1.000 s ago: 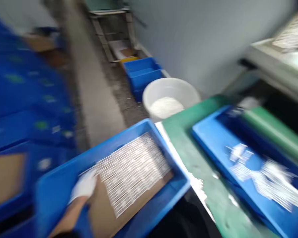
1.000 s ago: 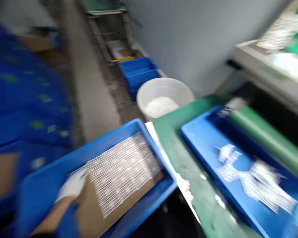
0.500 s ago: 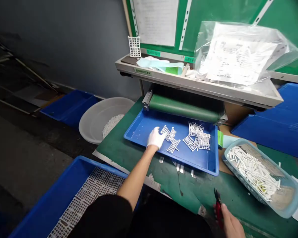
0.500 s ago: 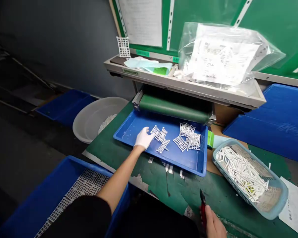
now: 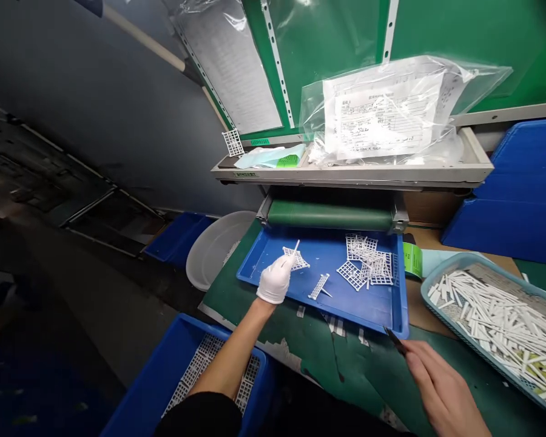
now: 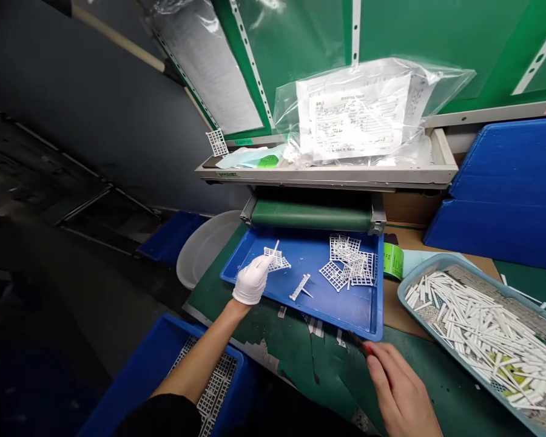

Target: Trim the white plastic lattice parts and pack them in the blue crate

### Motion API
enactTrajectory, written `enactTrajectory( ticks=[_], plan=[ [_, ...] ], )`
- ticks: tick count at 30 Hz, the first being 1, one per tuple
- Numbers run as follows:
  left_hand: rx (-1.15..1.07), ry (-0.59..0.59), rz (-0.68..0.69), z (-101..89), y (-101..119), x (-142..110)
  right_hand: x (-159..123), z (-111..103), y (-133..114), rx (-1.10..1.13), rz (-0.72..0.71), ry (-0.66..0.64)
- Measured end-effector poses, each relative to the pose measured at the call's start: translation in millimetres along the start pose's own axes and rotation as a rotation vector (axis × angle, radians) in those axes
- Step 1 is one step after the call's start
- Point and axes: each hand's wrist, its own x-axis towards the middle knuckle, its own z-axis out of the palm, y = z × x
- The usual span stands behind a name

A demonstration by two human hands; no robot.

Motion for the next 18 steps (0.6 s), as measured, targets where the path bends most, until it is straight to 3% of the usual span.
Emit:
enactTrajectory(
  ticks=[5, 10, 13, 18],
  plan=[
    [-0.235, 0.240, 0.126, -16.0, 26.6, -10.1, 30.5, 8.0, -33.4, -0.170, -0.204, 0.066],
    [-0.558, 0.315, 0.191, -51.6, 78.7, -33.8, 51.6, 9.7, -72.3, -0.568, -0.443, 0.256],
    [-0.697, 0.260, 0.208, -69.5, 100.8, -42.6, 54.9, 3.1, -83.4, -0.710, -0.574, 0.319],
    [-0.847, 0.148, 0.256, -88.2, 113.3, -36.5, 49.5, -9.9, -81.5, -0.697, -0.710, 0.271]
  ],
)
